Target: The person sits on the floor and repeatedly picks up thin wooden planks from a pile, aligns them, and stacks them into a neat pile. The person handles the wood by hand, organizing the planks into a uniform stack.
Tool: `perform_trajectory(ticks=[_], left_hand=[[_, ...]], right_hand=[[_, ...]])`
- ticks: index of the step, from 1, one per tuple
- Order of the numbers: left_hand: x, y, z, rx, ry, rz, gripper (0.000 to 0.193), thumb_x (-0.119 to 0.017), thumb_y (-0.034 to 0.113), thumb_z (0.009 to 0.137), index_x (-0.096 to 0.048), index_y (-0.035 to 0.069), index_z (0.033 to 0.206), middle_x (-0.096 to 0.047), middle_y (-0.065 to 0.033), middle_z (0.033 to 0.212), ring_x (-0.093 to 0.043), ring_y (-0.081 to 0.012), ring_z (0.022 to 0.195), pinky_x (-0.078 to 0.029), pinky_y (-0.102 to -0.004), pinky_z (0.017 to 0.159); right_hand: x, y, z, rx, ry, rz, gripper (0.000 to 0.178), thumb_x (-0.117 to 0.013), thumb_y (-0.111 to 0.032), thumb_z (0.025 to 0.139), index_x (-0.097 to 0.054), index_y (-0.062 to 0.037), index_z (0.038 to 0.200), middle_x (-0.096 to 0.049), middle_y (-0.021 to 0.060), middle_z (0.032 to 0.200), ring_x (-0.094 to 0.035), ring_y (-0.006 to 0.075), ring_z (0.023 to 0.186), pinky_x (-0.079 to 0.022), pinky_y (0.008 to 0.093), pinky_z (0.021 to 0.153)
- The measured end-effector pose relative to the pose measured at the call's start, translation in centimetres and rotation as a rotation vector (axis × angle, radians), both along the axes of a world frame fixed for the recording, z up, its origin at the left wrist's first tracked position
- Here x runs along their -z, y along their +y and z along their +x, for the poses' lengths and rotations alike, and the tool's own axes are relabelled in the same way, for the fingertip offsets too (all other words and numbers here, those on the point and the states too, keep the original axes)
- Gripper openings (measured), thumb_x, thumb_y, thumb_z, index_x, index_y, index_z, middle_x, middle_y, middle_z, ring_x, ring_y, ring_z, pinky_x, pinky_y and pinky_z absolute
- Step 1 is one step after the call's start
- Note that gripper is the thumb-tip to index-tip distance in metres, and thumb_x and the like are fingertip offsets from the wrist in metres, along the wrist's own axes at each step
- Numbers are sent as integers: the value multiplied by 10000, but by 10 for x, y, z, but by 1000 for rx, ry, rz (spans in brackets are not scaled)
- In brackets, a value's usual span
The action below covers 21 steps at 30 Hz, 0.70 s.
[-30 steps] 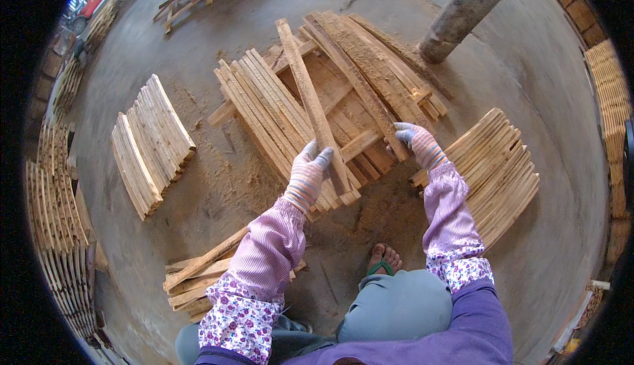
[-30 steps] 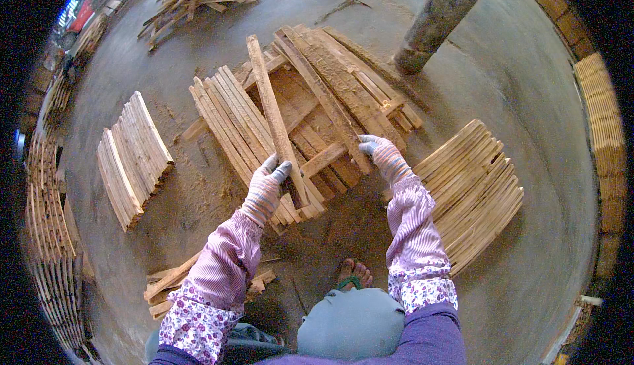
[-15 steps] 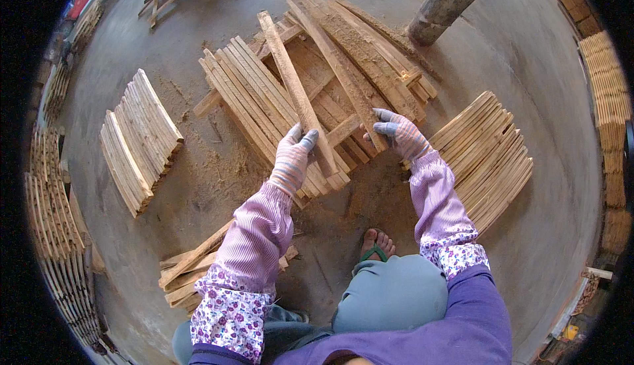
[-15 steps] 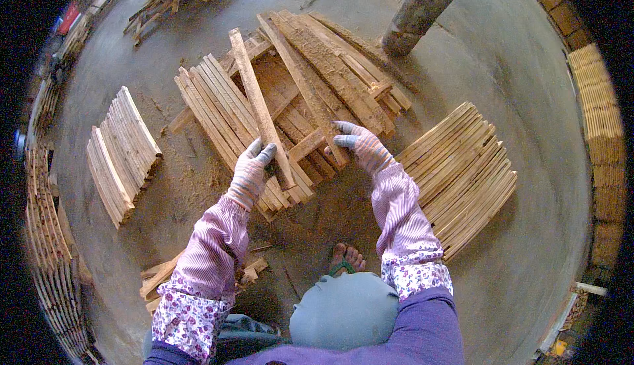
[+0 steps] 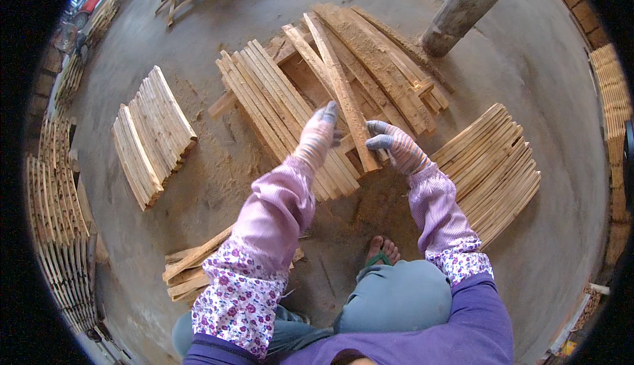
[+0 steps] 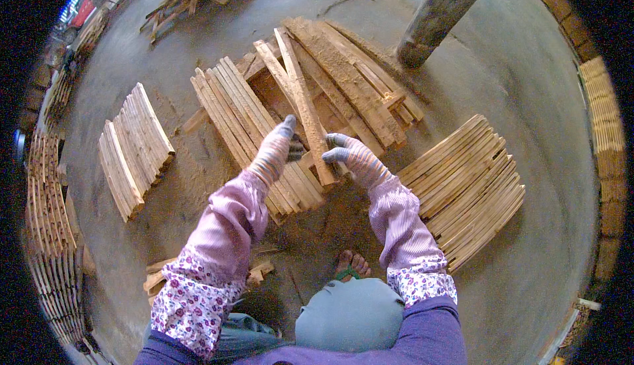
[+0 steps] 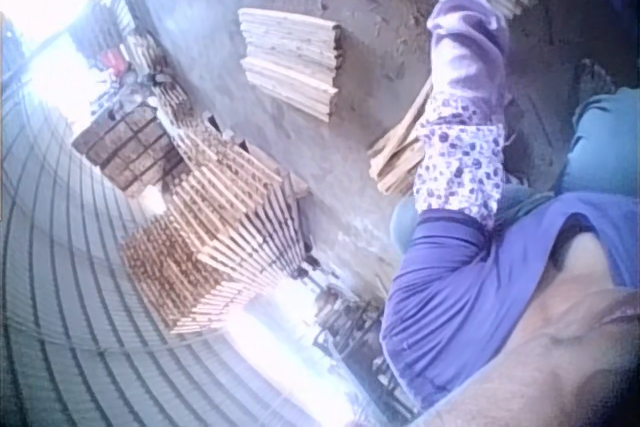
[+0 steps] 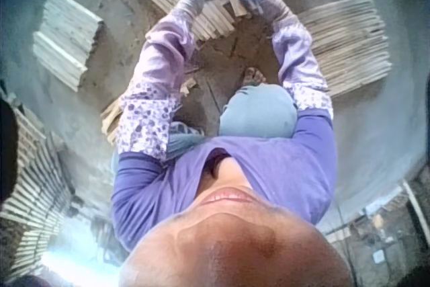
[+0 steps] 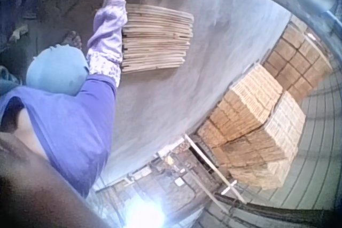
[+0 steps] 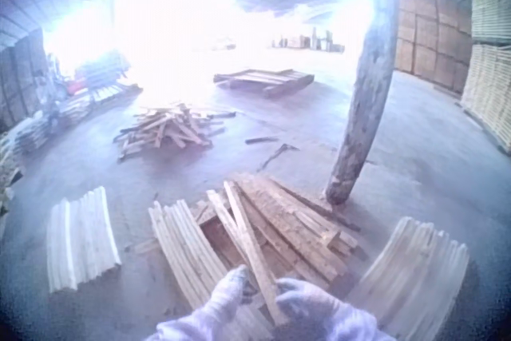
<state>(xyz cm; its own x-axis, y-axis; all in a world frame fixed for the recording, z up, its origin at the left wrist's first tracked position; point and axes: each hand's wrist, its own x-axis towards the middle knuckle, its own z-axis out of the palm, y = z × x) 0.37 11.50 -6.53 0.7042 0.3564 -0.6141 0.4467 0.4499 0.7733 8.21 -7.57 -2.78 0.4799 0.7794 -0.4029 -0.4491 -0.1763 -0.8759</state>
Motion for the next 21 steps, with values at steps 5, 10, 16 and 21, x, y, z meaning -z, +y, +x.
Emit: perform_trajectory(ticks=[5, 10, 16, 21], left_hand=[[-20, 21, 24, 105, -110, 107, 707, -741, 283, 912, -374, 14, 1452, -602, -147, 1252, -647, -230, 1019, -580, -370, 823], [-51, 37, 19, 211, 23, 39, 266, -723, 92, 849, -660, 84, 1107, -672, -20, 901, -655, -168, 762, -586, -343, 687], [-90, 107, -76, 435, 90, 443, 529, -648, 6, 831, -505, -28, 1339, -626, -108, 1025, -617, -207, 941, -543, -342, 871], [-98, 202, -261, 574, 477, 1141, 681, -632, -93, 769, -491, 50, 1419, -574, -191, 1367, -555, -310, 1271, -418, -352, 1111]], right_hand=[[-15, 2, -15, -60, -444, -137, 557, -767, -181, 817, -604, 61, 1291, -654, 101, 1225, -587, 199, 1146, -461, 340, 1010], [-10, 1, -17, 42, -244, -29, 378, -695, -252, 944, -675, -8, 1233, -700, 78, 1129, -626, 140, 1036, -498, 285, 922], [24, -24, 9, 127, -70, 22, 467, -609, -143, 952, -551, -32, 1403, -633, 78, 1285, -595, 164, 1118, -443, 290, 1010], [51, -26, 21, 46, -249, -147, 509, -626, -206, 953, -530, -10, 1413, -613, 86, 1334, -566, 201, 1193, -405, 313, 1072]])
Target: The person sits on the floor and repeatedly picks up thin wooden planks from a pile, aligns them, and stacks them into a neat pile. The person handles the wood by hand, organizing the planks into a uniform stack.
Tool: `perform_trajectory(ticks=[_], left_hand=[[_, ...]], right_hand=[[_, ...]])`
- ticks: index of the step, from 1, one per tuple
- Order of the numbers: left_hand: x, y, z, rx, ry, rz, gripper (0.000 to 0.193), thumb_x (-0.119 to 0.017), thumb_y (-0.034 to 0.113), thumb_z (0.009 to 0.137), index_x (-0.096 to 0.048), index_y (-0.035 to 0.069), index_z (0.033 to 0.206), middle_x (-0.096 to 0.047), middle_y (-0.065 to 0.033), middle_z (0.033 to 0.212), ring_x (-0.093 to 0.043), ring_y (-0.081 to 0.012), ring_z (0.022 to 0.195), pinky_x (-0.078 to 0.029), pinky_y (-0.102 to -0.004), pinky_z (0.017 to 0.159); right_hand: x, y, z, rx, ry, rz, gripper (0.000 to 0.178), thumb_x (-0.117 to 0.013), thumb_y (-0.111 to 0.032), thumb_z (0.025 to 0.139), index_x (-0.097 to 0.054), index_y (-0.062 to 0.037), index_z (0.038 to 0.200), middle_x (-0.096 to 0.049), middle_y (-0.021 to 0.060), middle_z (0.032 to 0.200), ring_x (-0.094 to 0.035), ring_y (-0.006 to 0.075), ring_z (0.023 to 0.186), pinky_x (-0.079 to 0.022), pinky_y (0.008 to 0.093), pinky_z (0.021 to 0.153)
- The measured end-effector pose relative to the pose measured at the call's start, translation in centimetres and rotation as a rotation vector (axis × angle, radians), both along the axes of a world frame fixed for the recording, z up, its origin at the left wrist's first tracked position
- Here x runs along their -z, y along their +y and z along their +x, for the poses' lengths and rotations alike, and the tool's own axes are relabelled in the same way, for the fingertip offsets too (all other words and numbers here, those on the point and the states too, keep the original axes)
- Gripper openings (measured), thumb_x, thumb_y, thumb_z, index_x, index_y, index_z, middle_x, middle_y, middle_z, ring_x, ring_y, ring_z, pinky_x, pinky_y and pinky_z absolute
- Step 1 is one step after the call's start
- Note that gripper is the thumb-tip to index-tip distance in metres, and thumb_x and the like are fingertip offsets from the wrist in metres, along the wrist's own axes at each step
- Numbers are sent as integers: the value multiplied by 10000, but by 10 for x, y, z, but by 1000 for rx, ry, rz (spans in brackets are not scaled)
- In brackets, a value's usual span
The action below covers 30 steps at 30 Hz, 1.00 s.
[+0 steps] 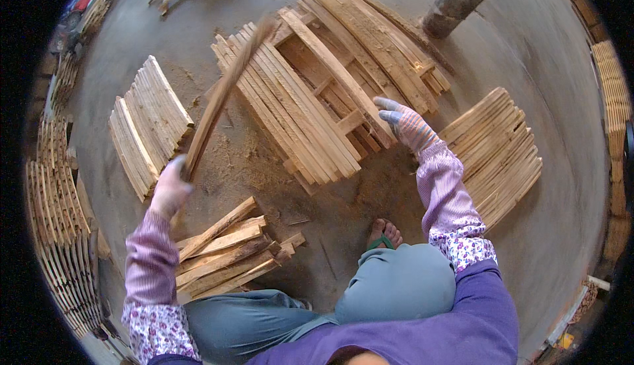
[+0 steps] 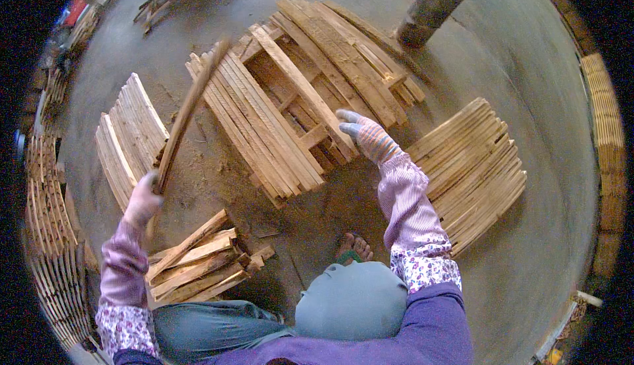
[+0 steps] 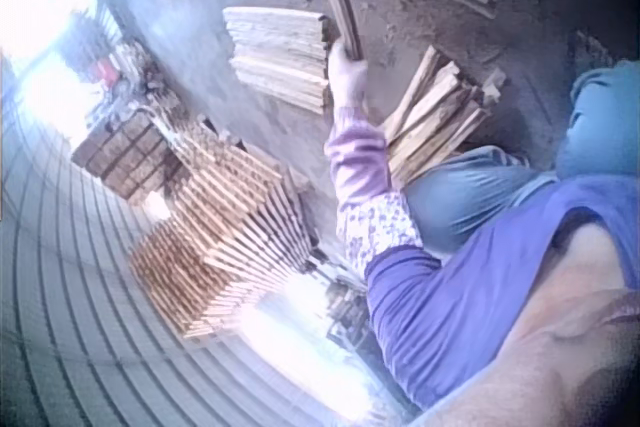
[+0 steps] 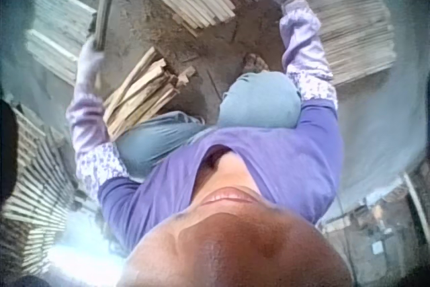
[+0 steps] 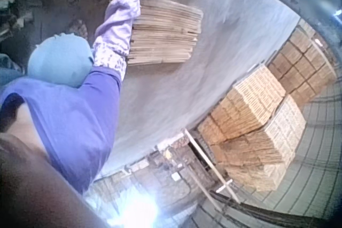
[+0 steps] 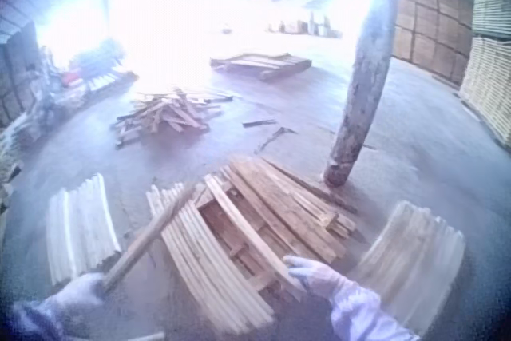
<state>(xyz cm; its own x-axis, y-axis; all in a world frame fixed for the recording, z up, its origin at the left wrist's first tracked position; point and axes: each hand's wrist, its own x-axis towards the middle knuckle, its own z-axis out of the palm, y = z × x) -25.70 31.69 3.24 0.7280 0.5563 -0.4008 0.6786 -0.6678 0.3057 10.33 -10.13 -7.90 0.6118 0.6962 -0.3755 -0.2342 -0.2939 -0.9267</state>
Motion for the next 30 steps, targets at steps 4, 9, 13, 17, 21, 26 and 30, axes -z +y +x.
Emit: perform_trajectory(ticks=[4, 9, 13, 17, 21, 26, 30], left_hand=[[26, 34, -146, -114, 308, 246, 552, -738, -64, 702, -607, 114, 1207, -594, -155, 1214, -580, -352, 1173, -477, -400, 1024], [61, 28, -250, -192, 155, 278, 474, -649, -96, 760, -610, 110, 1185, -590, -174, 1201, -567, -384, 1145, -482, -427, 975], [83, 34, -281, -153, 135, 218, 528, -557, -159, 738, -609, 134, 1174, -584, -183, 1189, -554, -406, 1146, -479, -428, 984], [93, 44, -324, -113, 110, 201, 546, -569, -166, 746, -608, 129, 1203, -572, -182, 1220, -541, -390, 1191, -472, -426, 1006], [99, 39, -358, -75, 551, 149, 303, -565, -17, 856, -655, 139, 1100, -592, -181, 1185, -563, -376, 1172, -488, -431, 963], [104, 21, -359, -116, 802, -33, 639, -617, -43, 849, -493, 237, 1410, -561, -164, 1379, -527, -357, 1299, -439, -435, 1071], [121, 38, -337, -181, 782, -218, 691, -633, -67, 824, -490, 240, 1427, -585, -147, 1372, -533, -329, 1306, -437, -415, 1079]], right_hand=[[13, 5, 7, -54, -15, -78, 506, -632, -252, 956, -550, -1, 1388, -637, 102, 1314, -557, 205, 1233, -398, 318, 1081], [27, 7, 4, -64, -190, -306, 542, -627, -276, 953, -524, 5, 1406, -599, 130, 1367, -546, 220, 1264, -394, 327, 1090], [34, 7, 3, -9, -157, -282, 552, -625, -192, 936, -491, 17, 1429, -585, 147, 1374, -536, 238, 1271, -410, 327, 1078], [38, 5, 5, -49, -173, -323, 565, -612, -172, 947, -457, 1, 1462, -543, 139, 1429, -479, 240, 1334, -341, 341, 1133], [42, 9, 4, 13, -301, -451, 511, -642, -211, 940, -518, -74, 1417, -628, 158, 1322, -570, 263, 1221, -419, 348, 1051], [23, 4, 14, 11, -447, -466, 518, -567, -111, 911, -502, -69, 1423, -652, 129, 1170, -610, 249, 1069, -465, 317, 959], [-2, -16, 35, 220, -371, -325, 493, -496, -19, 875, -553, -40, 1364, -647, 67, 995, -608, 190, 921, -493, 286, 854]])
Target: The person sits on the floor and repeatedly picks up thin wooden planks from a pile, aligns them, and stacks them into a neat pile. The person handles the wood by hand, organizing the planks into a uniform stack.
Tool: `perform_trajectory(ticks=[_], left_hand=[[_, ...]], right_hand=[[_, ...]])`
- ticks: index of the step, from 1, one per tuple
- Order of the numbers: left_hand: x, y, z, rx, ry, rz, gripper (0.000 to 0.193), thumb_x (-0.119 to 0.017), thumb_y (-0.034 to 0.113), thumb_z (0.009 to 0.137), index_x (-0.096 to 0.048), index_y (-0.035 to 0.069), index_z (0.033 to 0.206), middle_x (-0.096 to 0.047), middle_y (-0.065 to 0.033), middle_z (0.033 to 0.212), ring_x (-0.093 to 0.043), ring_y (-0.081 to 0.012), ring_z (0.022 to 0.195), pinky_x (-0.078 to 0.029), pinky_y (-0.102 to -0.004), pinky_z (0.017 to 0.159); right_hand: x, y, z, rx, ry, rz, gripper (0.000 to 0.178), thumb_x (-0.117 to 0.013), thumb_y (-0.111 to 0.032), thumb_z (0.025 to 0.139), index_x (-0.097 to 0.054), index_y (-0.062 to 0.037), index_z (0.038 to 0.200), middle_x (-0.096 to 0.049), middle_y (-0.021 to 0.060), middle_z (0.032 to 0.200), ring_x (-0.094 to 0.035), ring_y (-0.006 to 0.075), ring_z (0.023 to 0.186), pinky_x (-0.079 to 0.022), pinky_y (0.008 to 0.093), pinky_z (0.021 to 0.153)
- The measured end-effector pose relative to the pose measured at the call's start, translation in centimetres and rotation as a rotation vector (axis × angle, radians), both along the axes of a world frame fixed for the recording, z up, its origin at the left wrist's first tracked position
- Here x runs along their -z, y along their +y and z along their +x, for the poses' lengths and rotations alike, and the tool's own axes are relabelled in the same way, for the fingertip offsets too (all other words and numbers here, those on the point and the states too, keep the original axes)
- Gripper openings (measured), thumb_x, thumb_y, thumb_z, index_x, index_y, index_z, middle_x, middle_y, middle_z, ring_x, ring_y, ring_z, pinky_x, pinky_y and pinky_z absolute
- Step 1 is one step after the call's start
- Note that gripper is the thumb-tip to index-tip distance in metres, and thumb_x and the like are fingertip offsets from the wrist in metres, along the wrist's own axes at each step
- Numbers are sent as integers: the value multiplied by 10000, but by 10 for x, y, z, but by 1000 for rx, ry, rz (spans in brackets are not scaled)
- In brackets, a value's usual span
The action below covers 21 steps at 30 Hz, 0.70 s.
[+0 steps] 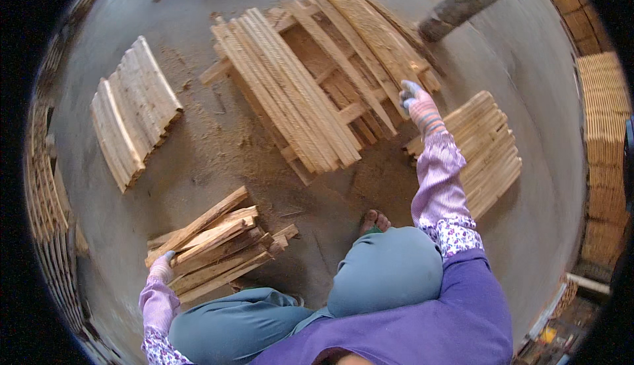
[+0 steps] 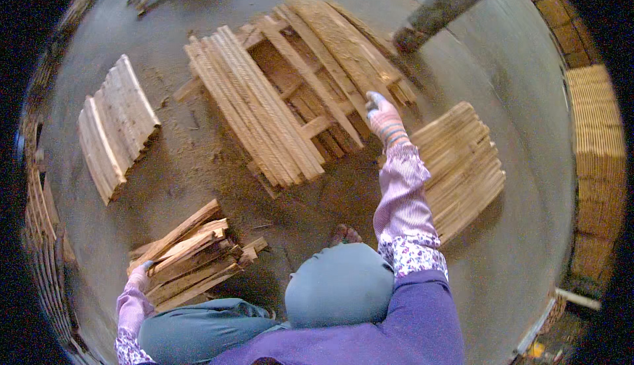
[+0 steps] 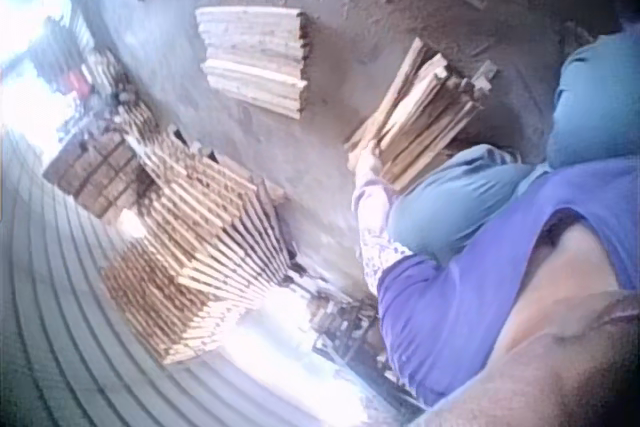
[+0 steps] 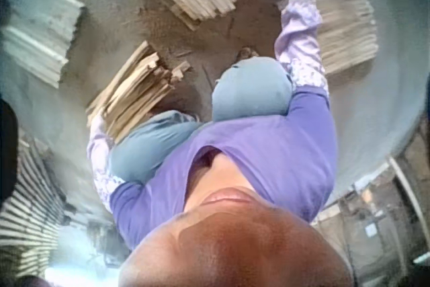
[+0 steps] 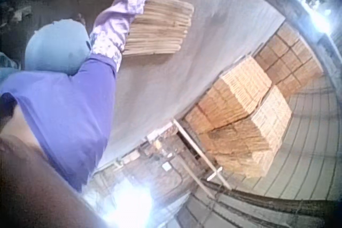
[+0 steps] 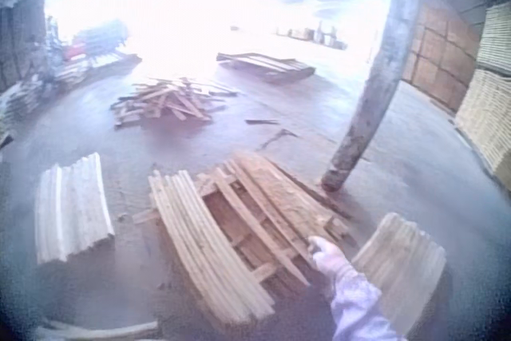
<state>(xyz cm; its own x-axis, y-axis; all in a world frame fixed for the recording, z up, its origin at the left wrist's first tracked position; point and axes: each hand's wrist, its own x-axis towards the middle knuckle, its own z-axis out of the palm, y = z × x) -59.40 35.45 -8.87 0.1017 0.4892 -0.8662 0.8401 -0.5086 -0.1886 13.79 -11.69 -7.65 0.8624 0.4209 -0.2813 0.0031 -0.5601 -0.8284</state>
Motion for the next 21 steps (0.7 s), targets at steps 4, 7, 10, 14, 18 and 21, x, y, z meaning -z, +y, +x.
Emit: perform_trajectory(ticks=[4, 7, 10, 14, 18, 21], left_hand=[[3, 4, 39, -116, -87, 112, 572, -645, 20, 852, -537, 184, 1389, -595, -154, 1360, -543, -323, 1294, -444, -399, 1069], [-9, -9, 100, 71, -315, 89, 553, -635, 31, 856, -540, 162, 1384, -599, -165, 1346, -557, -330, 1268, -457, -397, 1057], [-34, -34, 162, 160, -488, 11, 567, -644, 25, 847, -529, 147, 1389, -600, -183, 1329, -573, -353, 1233, -472, -406, 1041], [-65, -57, 233, 346, -551, -26, 549, -663, 47, 856, -528, 141, 1380, -592, -185, 1322, -592, -371, 1189, -494, -415, 1003], [-87, -78, 301, 553, -672, -43, 528, -664, 62, 856, -539, 165, 1359, -595, -160, 1300, -615, -369, 1124, -513, -430, 954], [-100, -100, 354, 628, -808, -67, 518, -651, 44, 850, -549, 161, 1344, -608, -155, 1270, -615, -371, 1109, -518, -424, 935]], right_hand=[[-5, 5, 3, -110, -34, -140, 540, -549, 15, 876, -525, -62, 1410, -666, 122, 1167, -637, 204, 1029, -517, 320, 878], [-2, 31, -12, -179, -93, -270, 565, -594, -78, 859, -523, -109, 1419, -670, 140, 1167, -626, 252, 1061, -495, 349, 939], [-12, 52, -30, -246, -170, -379, 672, -599, -152, 813, -445, -135, 1466, -589, 241, 1325, -596, 388, 1191, -488, 417, 1000], [-19, 77, -57, -281, -243, -858, 780, -597, -212, 891, -228, -255, 1577, -449, 235, 1475, -532, 392, 1297, -468, 495, 1038], [-11, 62, -66, -241, -399, -779, 643, -535, -161, 911, -345, -244, 1521, -579, 220, 1298, -637, 354, 1103, -548, 487, 858], [-6, 5, -75, -87, -521, -388, 575, -584, -140, 863, -448, -146, 1422, -586, 186, 1176, -643, 368, 981, -555, 476, 829]])
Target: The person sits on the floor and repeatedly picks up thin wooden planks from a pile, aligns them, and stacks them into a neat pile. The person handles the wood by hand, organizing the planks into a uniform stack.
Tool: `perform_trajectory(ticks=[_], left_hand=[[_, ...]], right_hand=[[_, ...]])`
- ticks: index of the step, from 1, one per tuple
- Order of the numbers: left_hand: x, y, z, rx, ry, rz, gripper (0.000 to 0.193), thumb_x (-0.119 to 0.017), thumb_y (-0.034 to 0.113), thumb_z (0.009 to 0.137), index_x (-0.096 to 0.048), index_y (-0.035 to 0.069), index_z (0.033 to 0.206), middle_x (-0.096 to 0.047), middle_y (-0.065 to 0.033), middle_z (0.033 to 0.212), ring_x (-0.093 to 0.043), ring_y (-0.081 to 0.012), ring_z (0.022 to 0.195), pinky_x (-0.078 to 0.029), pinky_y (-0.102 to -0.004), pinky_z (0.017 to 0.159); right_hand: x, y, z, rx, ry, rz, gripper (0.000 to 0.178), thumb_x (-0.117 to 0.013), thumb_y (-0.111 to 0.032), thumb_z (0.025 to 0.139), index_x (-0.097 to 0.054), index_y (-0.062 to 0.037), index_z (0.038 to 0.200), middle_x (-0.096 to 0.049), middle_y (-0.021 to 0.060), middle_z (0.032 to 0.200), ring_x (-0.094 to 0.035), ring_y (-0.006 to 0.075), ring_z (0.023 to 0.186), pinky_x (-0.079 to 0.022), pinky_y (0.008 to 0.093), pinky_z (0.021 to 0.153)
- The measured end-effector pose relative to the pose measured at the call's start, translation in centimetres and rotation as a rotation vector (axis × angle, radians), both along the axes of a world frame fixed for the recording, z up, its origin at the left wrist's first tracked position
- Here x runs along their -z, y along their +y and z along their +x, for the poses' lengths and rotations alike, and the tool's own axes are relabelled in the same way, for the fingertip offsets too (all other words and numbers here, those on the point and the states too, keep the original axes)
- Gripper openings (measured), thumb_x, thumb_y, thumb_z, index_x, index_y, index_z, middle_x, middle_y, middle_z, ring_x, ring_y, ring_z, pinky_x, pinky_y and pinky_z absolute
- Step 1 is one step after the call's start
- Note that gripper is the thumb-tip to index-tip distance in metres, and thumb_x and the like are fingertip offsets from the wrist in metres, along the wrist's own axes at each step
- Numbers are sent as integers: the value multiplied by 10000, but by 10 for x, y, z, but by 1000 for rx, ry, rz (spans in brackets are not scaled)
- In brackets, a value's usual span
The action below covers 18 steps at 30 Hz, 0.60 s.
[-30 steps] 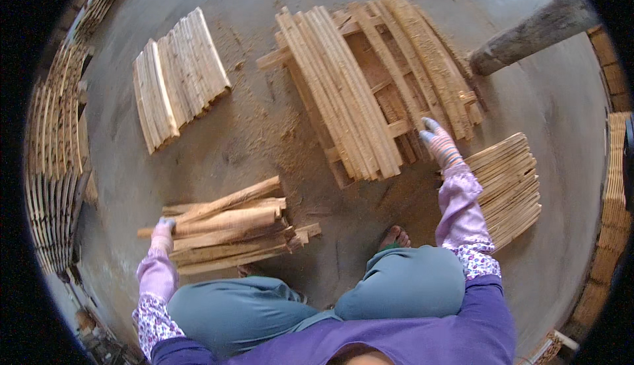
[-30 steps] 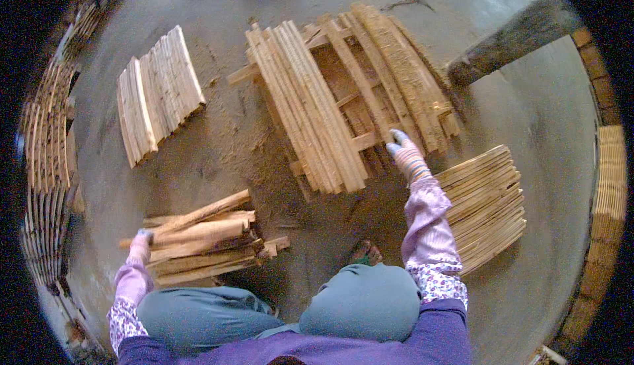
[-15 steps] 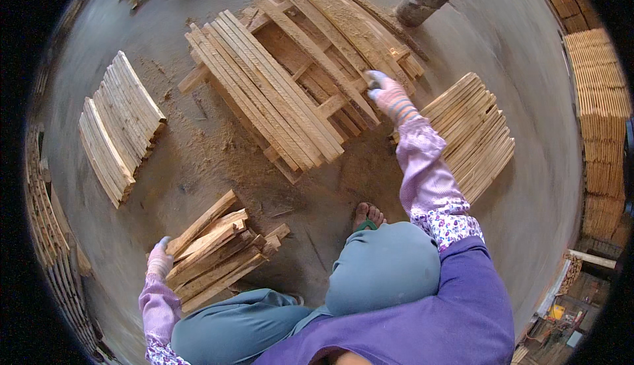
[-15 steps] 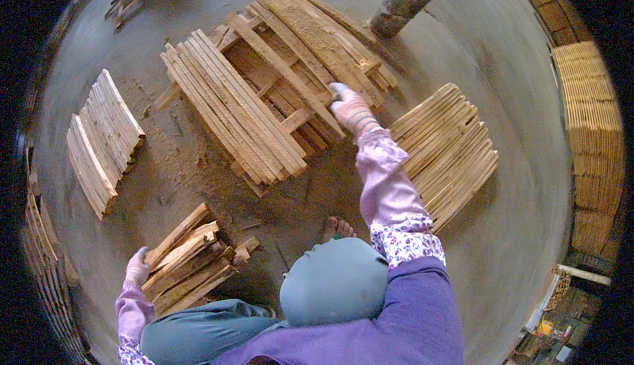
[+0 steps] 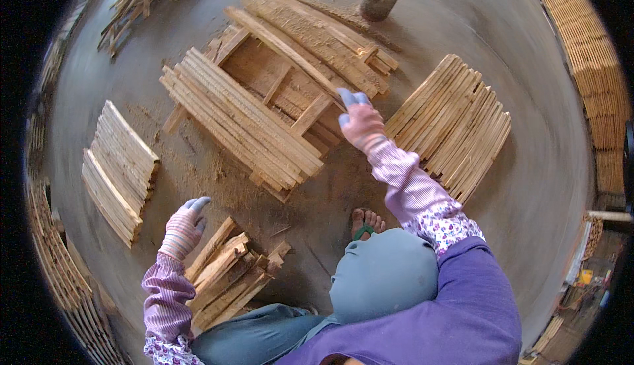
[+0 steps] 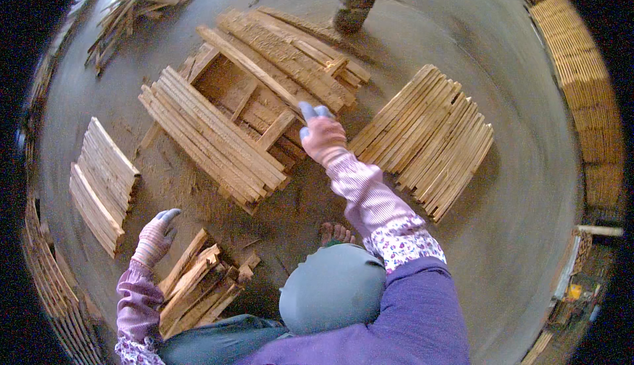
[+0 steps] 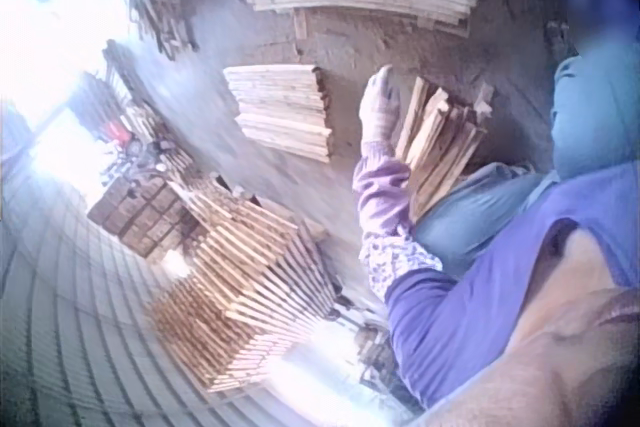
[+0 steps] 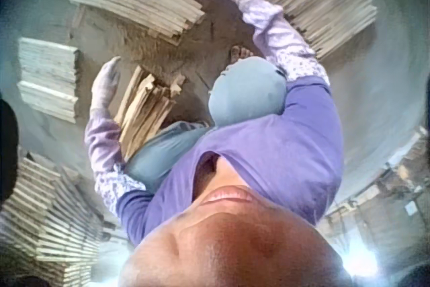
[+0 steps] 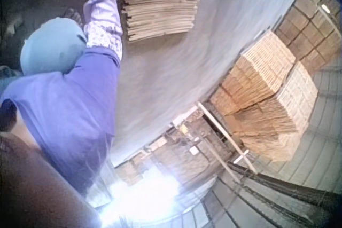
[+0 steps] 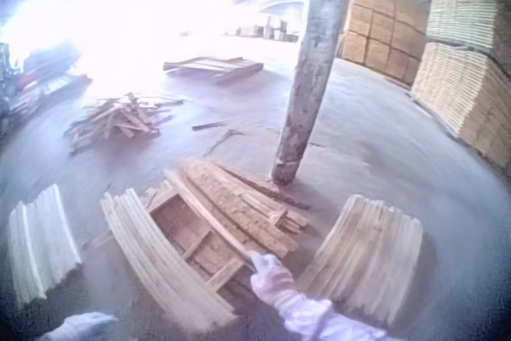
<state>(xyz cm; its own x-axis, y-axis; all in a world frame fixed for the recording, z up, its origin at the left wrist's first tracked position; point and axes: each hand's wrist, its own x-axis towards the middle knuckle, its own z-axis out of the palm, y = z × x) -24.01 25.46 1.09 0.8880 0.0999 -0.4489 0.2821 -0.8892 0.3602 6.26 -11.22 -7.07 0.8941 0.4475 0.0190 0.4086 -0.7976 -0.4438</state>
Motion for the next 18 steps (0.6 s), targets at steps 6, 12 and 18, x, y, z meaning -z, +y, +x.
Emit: perform_trajectory(ticks=[6, 12, 18], left_hand=[[-1, -54, 94, 92, -362, -202, 489, -635, 2, 859, -565, 102, 1333, -616, -167, 1264, -606, -368, 1140, -512, -404, 947], [21, -121, 121, 35, -326, -436, 481, -617, -62, 899, -578, 71, 1360, -636, -127, 1275, -612, -244, 1179, -485, -343, 1000], [10, -136, 125, 76, -260, -358, 486, -655, -48, 866, -598, 85, 1330, -636, -152, 1263, -621, -295, 1174, -491, -357, 991]], right_hand=[[9, -198, -53, 516, -412, -34, 426, -597, -187, 906, -550, -155, 1328, -685, 181, 1034, -672, 388, 907, -548, 478, 823], [69, -429, -109, 1510, -206, -249, 289, -548, -314, 977, -589, -142, 1206, -691, 212, 1049, -676, 410, 934, -529, 502, 795], [151, -527, -119, 1871, 49, 71, 289, -478, -262, 946, -646, -95, 1112, -716, 194, 1046, -670, 406, 1029, -514, 468, 840]])
